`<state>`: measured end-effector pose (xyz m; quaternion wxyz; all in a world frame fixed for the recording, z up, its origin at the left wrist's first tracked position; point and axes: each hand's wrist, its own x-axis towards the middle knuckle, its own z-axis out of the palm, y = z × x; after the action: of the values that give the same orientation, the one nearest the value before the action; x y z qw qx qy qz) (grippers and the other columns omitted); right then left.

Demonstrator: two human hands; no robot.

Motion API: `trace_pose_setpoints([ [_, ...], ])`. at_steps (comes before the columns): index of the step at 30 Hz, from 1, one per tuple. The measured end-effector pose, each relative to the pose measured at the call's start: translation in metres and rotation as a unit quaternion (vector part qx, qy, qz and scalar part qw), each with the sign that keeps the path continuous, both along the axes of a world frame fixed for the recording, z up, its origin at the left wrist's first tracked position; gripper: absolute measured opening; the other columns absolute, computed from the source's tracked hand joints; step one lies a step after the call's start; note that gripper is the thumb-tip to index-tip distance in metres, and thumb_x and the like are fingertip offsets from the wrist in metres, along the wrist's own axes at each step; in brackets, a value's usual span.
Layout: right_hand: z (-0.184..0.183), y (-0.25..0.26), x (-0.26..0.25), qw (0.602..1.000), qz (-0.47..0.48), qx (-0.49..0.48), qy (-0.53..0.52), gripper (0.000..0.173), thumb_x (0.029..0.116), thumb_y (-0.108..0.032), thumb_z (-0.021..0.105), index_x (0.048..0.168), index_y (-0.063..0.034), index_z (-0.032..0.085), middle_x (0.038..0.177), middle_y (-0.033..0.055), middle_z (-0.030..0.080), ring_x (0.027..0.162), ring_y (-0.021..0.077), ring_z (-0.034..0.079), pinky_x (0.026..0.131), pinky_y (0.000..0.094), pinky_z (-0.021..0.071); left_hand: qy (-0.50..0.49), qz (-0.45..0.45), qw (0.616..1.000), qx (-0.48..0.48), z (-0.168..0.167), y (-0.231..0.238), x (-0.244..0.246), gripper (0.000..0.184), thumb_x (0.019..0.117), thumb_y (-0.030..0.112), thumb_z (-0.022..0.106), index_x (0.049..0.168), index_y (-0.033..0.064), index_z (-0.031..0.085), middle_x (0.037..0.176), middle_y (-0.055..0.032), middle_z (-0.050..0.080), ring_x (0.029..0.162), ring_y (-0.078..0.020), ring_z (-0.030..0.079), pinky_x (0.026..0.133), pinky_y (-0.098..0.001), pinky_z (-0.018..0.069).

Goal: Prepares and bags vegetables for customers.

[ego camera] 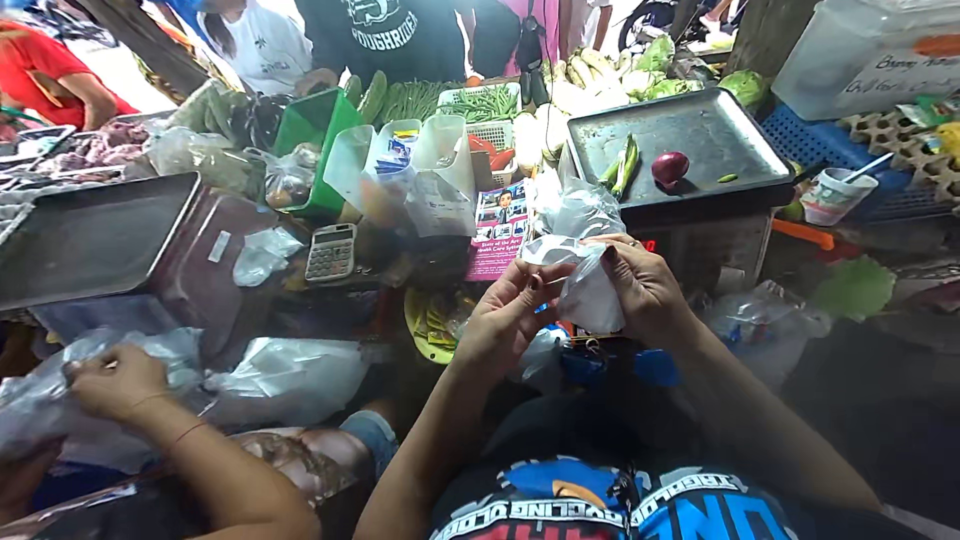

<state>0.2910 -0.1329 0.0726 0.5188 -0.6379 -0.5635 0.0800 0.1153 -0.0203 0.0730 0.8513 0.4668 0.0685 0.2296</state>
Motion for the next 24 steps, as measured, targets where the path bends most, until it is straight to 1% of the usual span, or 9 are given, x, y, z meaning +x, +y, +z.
trace_pose_setpoints([
  [2,-0.002,0.0,-0.003,1.0,0.016,-0.016,-0.015,0.045,0.1094,-0.029,0.038,0.109,-0.0062,0.076,0.125,0.0033,0.071,0.128,0.0146,0.057,0.111,0.0415,0.0407,0.033,-0.009,0.999,0.036,-0.003,-0.003,0.001,0.025,0.1068,0.014,0.049,0.13,0.0058,0.054,0.125,-0.0048,0.068,0.109,-0.0156,0.069,0.097,-0.0369,0.0574],
  [5,-0.006,0.003,-0.009,0.998,0.02,-0.034,-0.042,0.043,0.1093,-0.029,0.037,0.119,-0.0096,0.076,0.128,0.0004,0.07,0.129,0.016,0.056,0.111,0.0454,0.0382,0.068,0.016,0.997,0.015,-0.001,-0.011,0.005,0.022,0.1063,0.006,0.045,0.123,-0.0001,0.058,0.108,-0.0058,0.073,0.098,-0.0158,0.073,0.093,-0.0371,0.0602],
  [7,-0.01,0.003,-0.007,0.999,0.005,-0.025,-0.042,0.045,0.1098,-0.028,0.036,0.12,-0.011,0.076,0.126,-0.0001,0.071,0.127,0.0156,0.057,0.111,0.0449,0.039,0.042,0.008,0.999,-0.015,-0.005,-0.007,0.004,0.025,0.1075,0.008,0.04,0.124,0.0025,0.058,0.108,-0.0062,0.073,0.1,-0.0162,0.073,0.094,-0.0368,0.0597],
  [11,-0.016,-0.007,0.0,1.0,-0.007,-0.004,-0.02,0.044,0.1099,-0.026,0.036,0.12,-0.0111,0.076,0.124,0.0,0.072,0.125,0.0152,0.059,0.111,0.044,0.0401,0.011,-0.001,0.999,-0.049,-0.014,-0.003,-0.005,0.025,0.1054,0.012,0.043,0.122,0.0109,0.061,0.106,-0.0028,0.074,0.099,-0.0125,0.072,0.093,-0.0331,0.0583],
  [14,-0.027,-0.014,-0.004,0.999,0.034,-0.009,-0.031,0.043,0.1084,-0.038,0.043,0.125,-0.0143,0.074,0.129,-0.0014,0.07,0.127,0.0144,0.056,0.109,0.0457,0.04,0.022,-0.013,0.999,-0.032,-0.019,-0.006,-0.003,0.019,0.1045,0.012,0.045,0.116,0.0147,0.06,0.104,-0.0002,0.072,0.098,-0.0102,0.07,0.092,-0.0317,0.058],
  [16,-0.036,-0.016,-0.009,1.0,0.018,0.013,-0.017,0.038,0.1088,-0.031,0.045,0.117,-0.0127,0.077,0.125,-0.0014,0.071,0.125,0.0125,0.058,0.11,0.0429,0.0415,0.023,-0.031,0.999,-0.031,-0.023,-0.009,-0.001,0.016,0.1032,0.016,0.049,0.11,0.0166,0.064,0.104,0.0003,0.071,0.099,-0.0103,0.069,0.093,-0.0327,0.0569],
  [18,-0.039,-0.018,-0.009,1.0,-0.015,0.023,0.016,0.038,0.1093,-0.023,0.042,0.116,-0.0104,0.077,0.121,-0.0009,0.073,0.122,0.0112,0.06,0.109,0.0392,0.0436,0.012,-0.039,0.997,-0.061,-0.026,-0.01,-0.001,0.016,0.1017,0.017,0.049,0.108,0.0155,0.064,0.104,-0.0012,0.072,0.101,-0.0118,0.069,0.093,-0.034,0.0566],
  [20,-0.039,-0.022,-0.008,0.998,-0.035,0.025,0.041,0.039,0.1097,-0.022,0.041,0.116,-0.0101,0.077,0.119,-0.0008,0.074,0.119,0.0104,0.061,0.107,0.0362,0.0463,0.014,-0.032,0.995,-0.093,-0.026,-0.01,-0.003,0.021,0.0996,0.015,0.047,0.109,0.0141,0.065,0.103,-0.0024,0.073,0.099,-0.0125,0.07,0.091,-0.0338,0.0575],
  [24,-0.047,-0.024,-0.014,0.999,0.032,0.004,0.02,0.04,0.1083,-0.037,0.046,0.128,-0.0141,0.073,0.129,0.0006,0.069,0.123,0.0142,0.059,0.107,0.0439,0.0445,0.013,-0.065,0.995,-0.074,-0.033,-0.01,-0.002,0.023,0.0989,0.012,0.045,0.103,0.0158,0.067,0.102,0.0004,0.072,0.098,-0.0089,0.068,0.091,-0.0308,0.056],
])
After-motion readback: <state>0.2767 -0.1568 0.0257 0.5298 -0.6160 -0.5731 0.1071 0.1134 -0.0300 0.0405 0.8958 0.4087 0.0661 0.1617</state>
